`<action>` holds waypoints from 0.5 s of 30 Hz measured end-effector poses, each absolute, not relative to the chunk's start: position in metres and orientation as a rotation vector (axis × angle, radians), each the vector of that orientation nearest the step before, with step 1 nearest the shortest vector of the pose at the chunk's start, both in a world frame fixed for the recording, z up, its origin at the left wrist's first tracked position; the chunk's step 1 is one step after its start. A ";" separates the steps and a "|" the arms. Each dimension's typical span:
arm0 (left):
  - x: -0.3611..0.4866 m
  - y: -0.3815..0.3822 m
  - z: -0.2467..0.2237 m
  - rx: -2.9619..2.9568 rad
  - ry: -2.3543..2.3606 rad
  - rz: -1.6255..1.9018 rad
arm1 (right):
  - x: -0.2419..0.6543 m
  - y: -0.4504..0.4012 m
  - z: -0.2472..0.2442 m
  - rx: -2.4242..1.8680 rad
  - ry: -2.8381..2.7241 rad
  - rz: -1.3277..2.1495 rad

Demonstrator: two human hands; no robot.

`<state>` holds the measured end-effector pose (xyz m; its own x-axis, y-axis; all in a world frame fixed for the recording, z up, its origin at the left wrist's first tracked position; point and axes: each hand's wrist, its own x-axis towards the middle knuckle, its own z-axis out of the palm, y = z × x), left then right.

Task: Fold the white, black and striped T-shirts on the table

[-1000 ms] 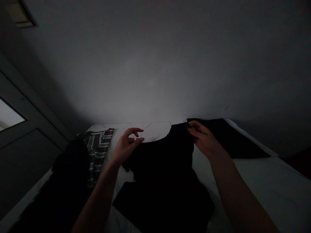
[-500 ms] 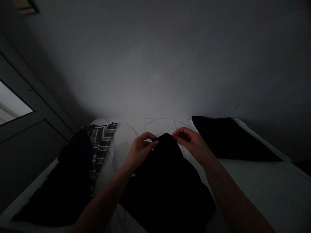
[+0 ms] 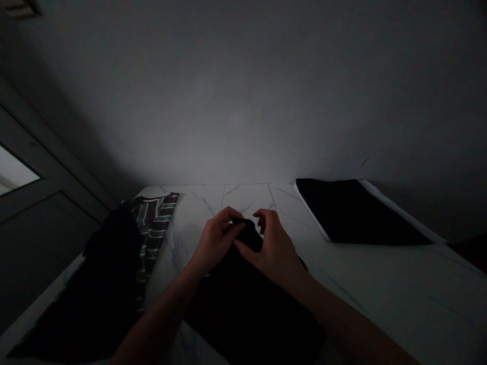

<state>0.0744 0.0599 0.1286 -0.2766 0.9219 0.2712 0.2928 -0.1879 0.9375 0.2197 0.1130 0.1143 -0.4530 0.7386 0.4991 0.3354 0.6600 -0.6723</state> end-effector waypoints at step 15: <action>0.070 0.057 0.129 1.236 1.556 1.733 | 0.221 0.120 0.107 -0.847 -2.044 0.209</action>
<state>0.0697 0.0574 0.1288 -0.4632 0.8366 0.2924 0.2013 -0.2220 0.9540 0.2213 0.1200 0.1067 -0.3731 0.6382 0.6735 0.4886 0.7522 -0.4421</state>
